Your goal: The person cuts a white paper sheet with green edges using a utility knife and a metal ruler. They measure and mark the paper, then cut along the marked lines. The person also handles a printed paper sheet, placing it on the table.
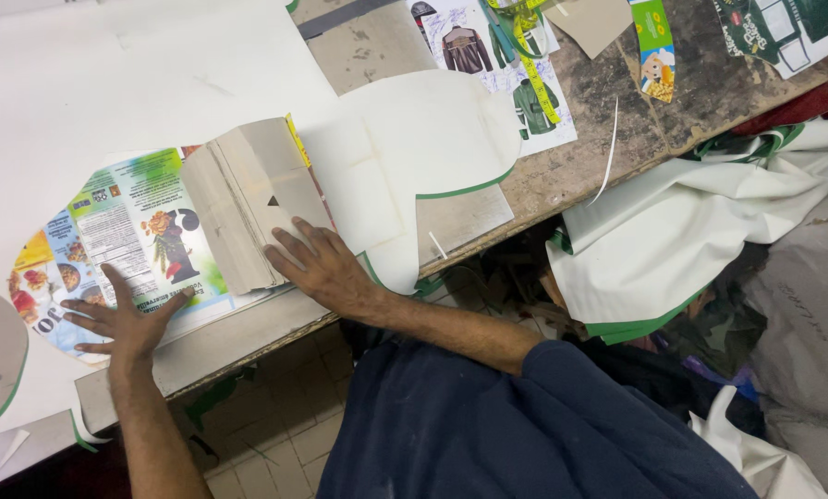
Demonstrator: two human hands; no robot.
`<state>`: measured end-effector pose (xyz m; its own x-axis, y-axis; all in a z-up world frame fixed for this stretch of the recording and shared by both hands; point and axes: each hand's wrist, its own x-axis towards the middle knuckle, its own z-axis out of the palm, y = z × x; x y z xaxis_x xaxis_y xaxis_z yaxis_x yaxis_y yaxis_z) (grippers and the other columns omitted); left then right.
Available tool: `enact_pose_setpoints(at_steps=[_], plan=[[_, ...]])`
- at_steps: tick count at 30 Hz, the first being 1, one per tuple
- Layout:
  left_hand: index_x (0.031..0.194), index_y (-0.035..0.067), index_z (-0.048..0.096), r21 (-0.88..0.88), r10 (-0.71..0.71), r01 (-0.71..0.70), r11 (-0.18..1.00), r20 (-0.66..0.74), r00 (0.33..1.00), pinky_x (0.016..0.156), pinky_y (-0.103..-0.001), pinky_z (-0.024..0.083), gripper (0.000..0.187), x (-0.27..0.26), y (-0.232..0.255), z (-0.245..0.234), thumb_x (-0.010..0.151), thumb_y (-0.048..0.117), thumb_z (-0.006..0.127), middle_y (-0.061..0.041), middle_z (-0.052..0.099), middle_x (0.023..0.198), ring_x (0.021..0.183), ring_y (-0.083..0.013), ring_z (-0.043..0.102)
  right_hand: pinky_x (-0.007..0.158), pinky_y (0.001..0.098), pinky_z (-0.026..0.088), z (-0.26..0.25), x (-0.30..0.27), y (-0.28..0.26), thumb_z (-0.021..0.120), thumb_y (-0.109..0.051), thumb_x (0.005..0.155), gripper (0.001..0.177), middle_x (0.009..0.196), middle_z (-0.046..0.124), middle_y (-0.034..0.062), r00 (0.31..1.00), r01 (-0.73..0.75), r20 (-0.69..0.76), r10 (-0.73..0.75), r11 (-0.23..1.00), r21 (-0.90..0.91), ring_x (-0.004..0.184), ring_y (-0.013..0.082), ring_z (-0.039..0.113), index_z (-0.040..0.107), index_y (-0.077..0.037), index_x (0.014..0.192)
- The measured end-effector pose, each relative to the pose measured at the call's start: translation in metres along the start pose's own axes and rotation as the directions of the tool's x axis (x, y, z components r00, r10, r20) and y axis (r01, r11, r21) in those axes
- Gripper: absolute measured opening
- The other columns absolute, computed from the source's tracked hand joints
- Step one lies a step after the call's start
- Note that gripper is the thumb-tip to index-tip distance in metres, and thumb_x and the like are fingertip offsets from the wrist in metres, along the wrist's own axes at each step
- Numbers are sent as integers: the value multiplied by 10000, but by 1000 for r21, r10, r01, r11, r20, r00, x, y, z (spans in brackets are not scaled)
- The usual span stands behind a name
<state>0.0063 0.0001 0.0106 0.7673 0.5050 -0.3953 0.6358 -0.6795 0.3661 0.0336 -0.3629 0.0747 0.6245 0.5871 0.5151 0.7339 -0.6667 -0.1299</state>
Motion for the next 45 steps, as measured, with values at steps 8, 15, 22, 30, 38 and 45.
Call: enact_pose_setpoints(at_steps=[8,15,22,30,38,45], plan=[[1723,377,-42,9,-18,18,1000,5,1000,1096,-891,-151,1464,-2,1,0,547,815,712,-347,-364,1623,1467,-504,-406,1075,541,543,-2,-1,-3,621,-108,1010,399,1499,511,197,1000,-1,-7,2,999,42,1420,424,479,577,-78,1406],[1724,370,-68,14,-19,19,1000,7,1000,1091,-892,-159,1456,-1,3,1,574,804,714,-348,-367,1624,1463,-516,-405,1207,556,477,-7,-1,-18,566,-182,1080,366,1560,491,141,997,42,-63,-34,992,122,1489,404,429,575,-120,1441],[1732,387,-53,-4,1,-1,1000,-29,1000,1095,-886,-160,1335,5,-8,8,682,814,653,-347,-369,1631,1481,-510,-402,1289,583,345,-7,4,-50,523,-254,1106,335,1569,504,131,989,146,-50,-139,975,170,1505,361,415,602,-149,1414],[1719,388,-27,-5,16,-16,1000,-40,999,1087,-881,-167,1315,10,-14,11,679,828,647,-344,-362,1620,1472,-530,-388,1302,589,317,-6,7,-59,546,-249,1086,334,1563,508,115,986,168,-34,-164,966,196,1516,345,400,617,-156,1399],[1710,386,-23,-19,25,-26,999,-46,999,1075,-879,-167,1349,1,-5,10,640,825,671,-354,-364,1611,1478,-521,-385,1275,583,351,-13,-1,-25,518,-56,1097,383,1566,488,168,986,99,-154,-57,954,283,1508,408,399,518,-47,1480],[1703,352,-33,-42,43,-45,998,-36,998,1067,-866,-187,1435,-1,-1,8,582,815,734,-365,-361,1597,1454,-502,-411,885,421,609,-34,-68,77,603,-18,1016,356,1214,707,232,606,-651,126,785,399,646,1093,358,727,518,68,1351]])
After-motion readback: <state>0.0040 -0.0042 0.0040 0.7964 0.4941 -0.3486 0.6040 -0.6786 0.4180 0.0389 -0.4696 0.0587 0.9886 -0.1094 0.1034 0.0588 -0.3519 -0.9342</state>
